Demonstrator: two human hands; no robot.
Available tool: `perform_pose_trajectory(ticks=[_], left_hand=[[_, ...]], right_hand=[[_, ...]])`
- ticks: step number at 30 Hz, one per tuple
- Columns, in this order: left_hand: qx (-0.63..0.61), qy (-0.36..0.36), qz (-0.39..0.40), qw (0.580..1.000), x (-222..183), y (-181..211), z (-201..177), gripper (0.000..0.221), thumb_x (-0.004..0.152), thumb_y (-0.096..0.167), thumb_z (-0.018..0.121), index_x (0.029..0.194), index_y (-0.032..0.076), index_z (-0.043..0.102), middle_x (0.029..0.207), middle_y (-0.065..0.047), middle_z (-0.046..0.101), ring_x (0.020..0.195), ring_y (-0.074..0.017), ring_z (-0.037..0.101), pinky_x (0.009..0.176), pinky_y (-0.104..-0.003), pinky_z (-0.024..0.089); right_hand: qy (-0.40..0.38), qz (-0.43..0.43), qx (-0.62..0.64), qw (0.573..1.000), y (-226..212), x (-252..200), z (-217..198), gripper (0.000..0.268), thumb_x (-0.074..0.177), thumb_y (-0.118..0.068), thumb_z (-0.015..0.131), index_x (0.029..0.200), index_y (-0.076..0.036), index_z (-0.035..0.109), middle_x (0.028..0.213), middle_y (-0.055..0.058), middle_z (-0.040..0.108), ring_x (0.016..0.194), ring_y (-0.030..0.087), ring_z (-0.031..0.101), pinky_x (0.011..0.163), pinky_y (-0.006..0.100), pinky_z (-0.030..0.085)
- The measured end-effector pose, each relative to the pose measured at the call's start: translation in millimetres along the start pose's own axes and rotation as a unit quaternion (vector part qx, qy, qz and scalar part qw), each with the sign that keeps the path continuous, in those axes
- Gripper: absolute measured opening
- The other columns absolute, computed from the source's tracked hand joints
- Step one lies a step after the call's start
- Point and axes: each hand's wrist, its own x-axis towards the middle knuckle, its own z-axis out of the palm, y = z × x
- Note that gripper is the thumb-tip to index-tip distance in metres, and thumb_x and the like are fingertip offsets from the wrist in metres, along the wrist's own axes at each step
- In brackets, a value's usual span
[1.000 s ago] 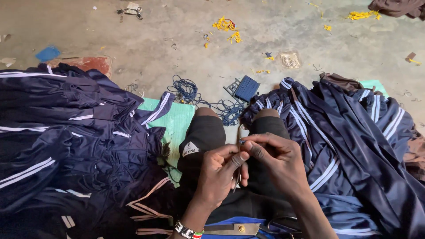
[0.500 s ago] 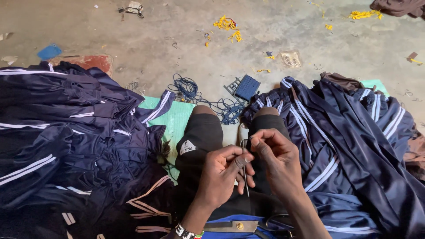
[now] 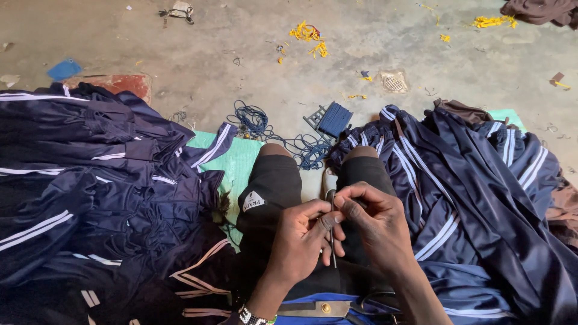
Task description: Trimming loose threads from navy blue tracksuit bottoms using scissors
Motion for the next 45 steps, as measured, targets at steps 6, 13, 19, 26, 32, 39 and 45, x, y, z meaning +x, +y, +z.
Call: perform_pose_trajectory(ticks=[6,13,19,26,32,39,45], left_hand=[[0.155,0.021,0.063,0.986,-3,11,-2,0.027,0.102,0.014,0.061,0.078,0.004,0.065,0.06,-0.006,0.063,0.039,-0.0118,0.058,0.031,-0.022,0.039],[0.383,0.055,0.169,0.906,2,0,-7,0.028,0.098,0.007,0.064,0.072,0.008,0.053,0.059,-0.006,0.064,0.044,-0.0198,0.059,0.047,-0.038,0.042],[0.38,0.065,0.197,0.902,5,1,-8,0.026,0.095,-0.003,0.063,0.071,0.005,0.054,0.059,-0.008,0.066,0.049,-0.0192,0.062,0.048,-0.036,0.044],[0.482,0.095,0.243,0.836,7,-9,-9,0.014,0.088,-0.004,0.067,0.085,0.009,0.07,0.071,-0.009,0.074,0.059,-0.0341,0.067,0.047,-0.044,0.043],[0.467,0.086,0.179,0.862,8,-6,-10,0.036,0.096,0.015,0.072,0.066,0.012,0.051,0.055,-0.007,0.059,0.047,-0.0273,0.049,0.047,-0.044,0.034],[0.518,0.107,0.149,0.836,9,-17,-10,0.017,0.092,0.011,0.068,0.076,0.016,0.064,0.067,-0.011,0.07,0.063,-0.0438,0.062,0.049,-0.053,0.038],[0.137,0.11,0.028,0.984,13,-22,-6,0.012,0.088,0.004,0.067,0.1,0.005,0.07,0.077,-0.01,0.076,0.061,-0.017,0.067,0.054,-0.03,0.049]], right_hand=[[-0.02,-0.022,-0.091,0.995,4,7,-12,0.01,0.089,-0.011,0.076,0.087,-0.002,0.079,0.082,0.006,0.071,0.075,0.012,0.065,0.067,0.023,0.05],[-0.027,-0.007,-0.103,0.994,3,11,-12,0.009,0.086,-0.008,0.078,0.087,0.0,0.083,0.084,0.009,0.076,0.08,0.014,0.069,0.072,0.023,0.054],[0.008,0.099,-0.022,0.995,24,15,-12,0.008,0.085,-0.009,0.08,0.089,-0.002,0.08,0.078,0.006,0.076,0.068,0.009,0.059,0.059,0.023,0.043],[0.017,0.087,-0.034,0.995,33,15,-14,0.009,0.082,-0.009,0.083,0.083,-0.001,0.082,0.072,0.007,0.076,0.062,0.011,0.056,0.06,0.023,0.046],[0.015,0.084,0.035,0.996,38,12,-14,0.012,0.083,-0.009,0.081,0.087,0.001,0.079,0.073,0.01,0.071,0.064,0.014,0.056,0.063,0.024,0.047],[0.061,0.118,0.032,0.991,34,9,-1,0.007,0.085,-0.004,0.077,0.087,0.002,0.08,0.078,0.009,0.072,0.066,0.013,0.054,0.062,0.026,0.044],[0.005,0.079,0.03,0.996,27,6,8,0.011,0.094,-0.002,0.055,0.086,-0.006,0.062,0.067,0.005,0.053,0.057,0.012,0.052,0.055,0.027,0.046]])
